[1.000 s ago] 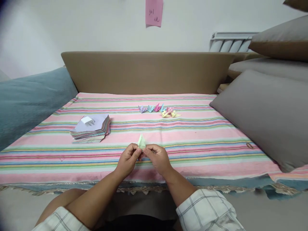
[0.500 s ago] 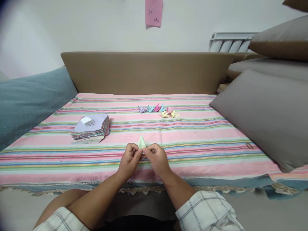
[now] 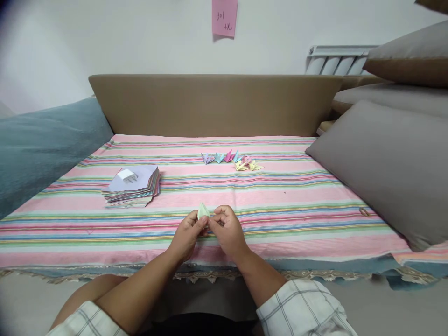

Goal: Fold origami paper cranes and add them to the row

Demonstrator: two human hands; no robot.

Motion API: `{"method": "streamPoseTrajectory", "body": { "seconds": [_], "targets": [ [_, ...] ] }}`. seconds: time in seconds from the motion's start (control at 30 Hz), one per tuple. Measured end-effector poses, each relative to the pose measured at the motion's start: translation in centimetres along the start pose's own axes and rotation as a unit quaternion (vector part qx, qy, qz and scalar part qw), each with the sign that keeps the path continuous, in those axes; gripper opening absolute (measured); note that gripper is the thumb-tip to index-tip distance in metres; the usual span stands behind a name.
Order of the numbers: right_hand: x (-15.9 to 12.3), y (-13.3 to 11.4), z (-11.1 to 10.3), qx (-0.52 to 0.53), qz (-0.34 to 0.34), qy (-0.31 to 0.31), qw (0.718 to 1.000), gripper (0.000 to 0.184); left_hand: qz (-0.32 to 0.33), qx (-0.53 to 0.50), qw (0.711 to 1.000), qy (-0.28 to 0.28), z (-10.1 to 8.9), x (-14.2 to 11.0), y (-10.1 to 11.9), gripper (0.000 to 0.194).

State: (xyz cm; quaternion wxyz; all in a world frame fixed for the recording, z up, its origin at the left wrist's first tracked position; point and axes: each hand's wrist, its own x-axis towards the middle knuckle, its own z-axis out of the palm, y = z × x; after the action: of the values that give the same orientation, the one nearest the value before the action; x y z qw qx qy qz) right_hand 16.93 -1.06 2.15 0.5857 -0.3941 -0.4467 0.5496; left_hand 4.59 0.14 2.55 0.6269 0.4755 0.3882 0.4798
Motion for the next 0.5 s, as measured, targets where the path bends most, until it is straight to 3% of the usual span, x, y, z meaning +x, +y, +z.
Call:
{"method": "streamPoseTrajectory", "body": {
  "seconds": [0.2, 0.37, 0.5],
  "targets": [
    [0.02, 0.04, -0.24, 0.008, 0.031, -0.024, 0.999, 0.036, -0.029, -0.078, 0.996, 0.032, -0.21, 0.25, 0.16, 0.04],
    [0.16, -0.06, -0.51, -0.014, 0.078, -0.033, 0.996, 0.033, -0.004, -0.006, 1.0, 0.008, -0.65, 0.31, 0.42, 0.039],
    [0.34, 0.25, -0.69, -0.009, 0.058, -0.011, 0.998, 0.029, 0.008, 0.051, 0.998, -0.024, -0.78, 0.2, 0.96, 0.039]
  ]
}}
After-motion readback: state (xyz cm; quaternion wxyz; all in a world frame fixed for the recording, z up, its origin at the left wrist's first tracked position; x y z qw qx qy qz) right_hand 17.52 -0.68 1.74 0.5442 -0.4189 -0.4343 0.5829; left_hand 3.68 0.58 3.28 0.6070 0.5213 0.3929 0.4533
